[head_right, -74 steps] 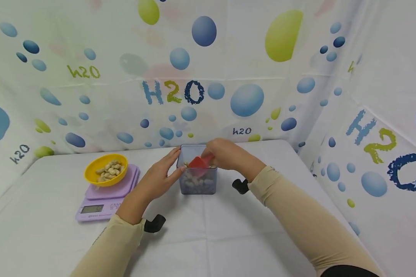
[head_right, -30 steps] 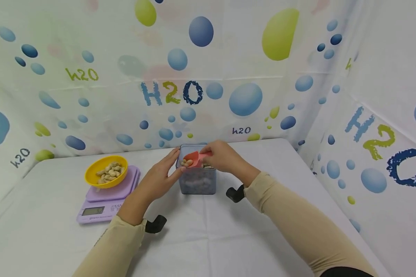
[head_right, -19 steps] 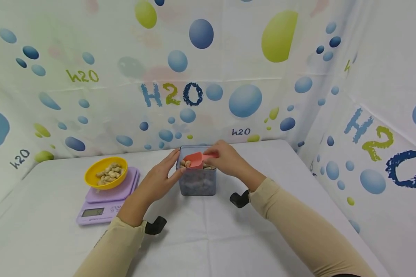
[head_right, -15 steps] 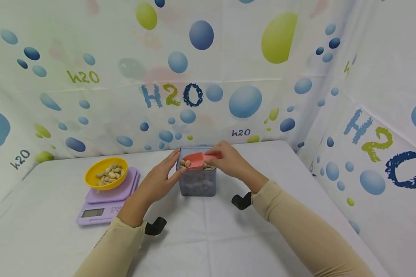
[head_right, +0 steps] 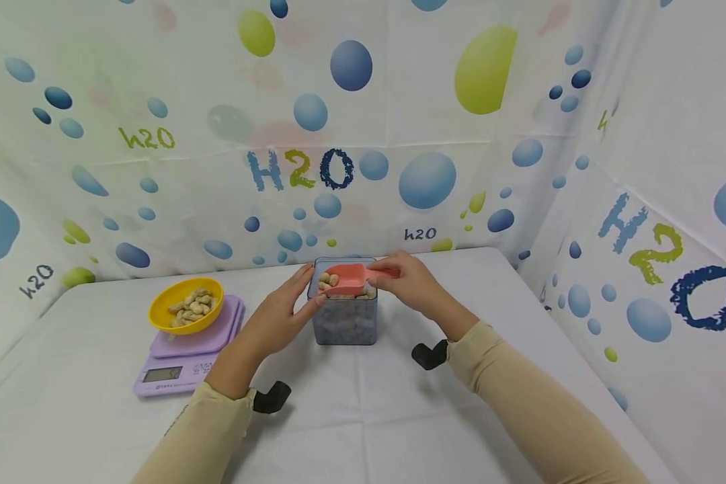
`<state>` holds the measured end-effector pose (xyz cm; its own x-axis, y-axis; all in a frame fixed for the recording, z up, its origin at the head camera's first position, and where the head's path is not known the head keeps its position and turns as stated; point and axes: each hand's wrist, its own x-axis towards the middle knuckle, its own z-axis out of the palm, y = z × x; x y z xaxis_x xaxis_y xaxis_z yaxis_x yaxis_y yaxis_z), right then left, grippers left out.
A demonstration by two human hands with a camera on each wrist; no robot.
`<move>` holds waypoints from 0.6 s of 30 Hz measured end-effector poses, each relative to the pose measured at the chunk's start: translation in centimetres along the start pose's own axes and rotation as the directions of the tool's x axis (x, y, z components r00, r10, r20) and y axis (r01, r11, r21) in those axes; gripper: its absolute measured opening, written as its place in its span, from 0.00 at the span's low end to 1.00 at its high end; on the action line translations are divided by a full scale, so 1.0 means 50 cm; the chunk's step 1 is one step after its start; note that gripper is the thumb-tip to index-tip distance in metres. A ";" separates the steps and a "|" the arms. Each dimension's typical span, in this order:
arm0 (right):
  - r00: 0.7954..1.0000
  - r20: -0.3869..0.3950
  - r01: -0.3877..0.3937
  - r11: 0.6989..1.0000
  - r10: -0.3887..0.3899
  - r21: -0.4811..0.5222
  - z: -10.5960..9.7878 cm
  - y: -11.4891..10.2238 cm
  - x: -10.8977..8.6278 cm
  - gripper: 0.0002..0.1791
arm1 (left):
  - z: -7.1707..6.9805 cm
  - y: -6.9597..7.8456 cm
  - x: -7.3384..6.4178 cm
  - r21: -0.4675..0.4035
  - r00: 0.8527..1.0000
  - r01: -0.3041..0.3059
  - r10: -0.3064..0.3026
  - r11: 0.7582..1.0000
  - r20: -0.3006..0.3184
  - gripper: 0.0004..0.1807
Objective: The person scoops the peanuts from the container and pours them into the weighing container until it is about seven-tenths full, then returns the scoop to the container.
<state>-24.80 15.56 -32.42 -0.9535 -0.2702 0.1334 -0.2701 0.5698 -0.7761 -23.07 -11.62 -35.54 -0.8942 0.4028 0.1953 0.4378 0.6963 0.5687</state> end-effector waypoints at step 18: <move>1.000 -0.008 0.018 1.000 -0.017 0.020 -0.016 -0.052 0.018 0.22 | -0.093 -0.028 -0.053 0.059 0.995 0.094 -0.091 0.994 -0.037 0.43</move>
<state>-25.08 14.45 -29.78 -0.9497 -0.2737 0.1519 -0.2840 0.5494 -0.7858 -21.71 -16.41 -33.14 -0.9334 0.3149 0.1722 0.3570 0.7647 0.5365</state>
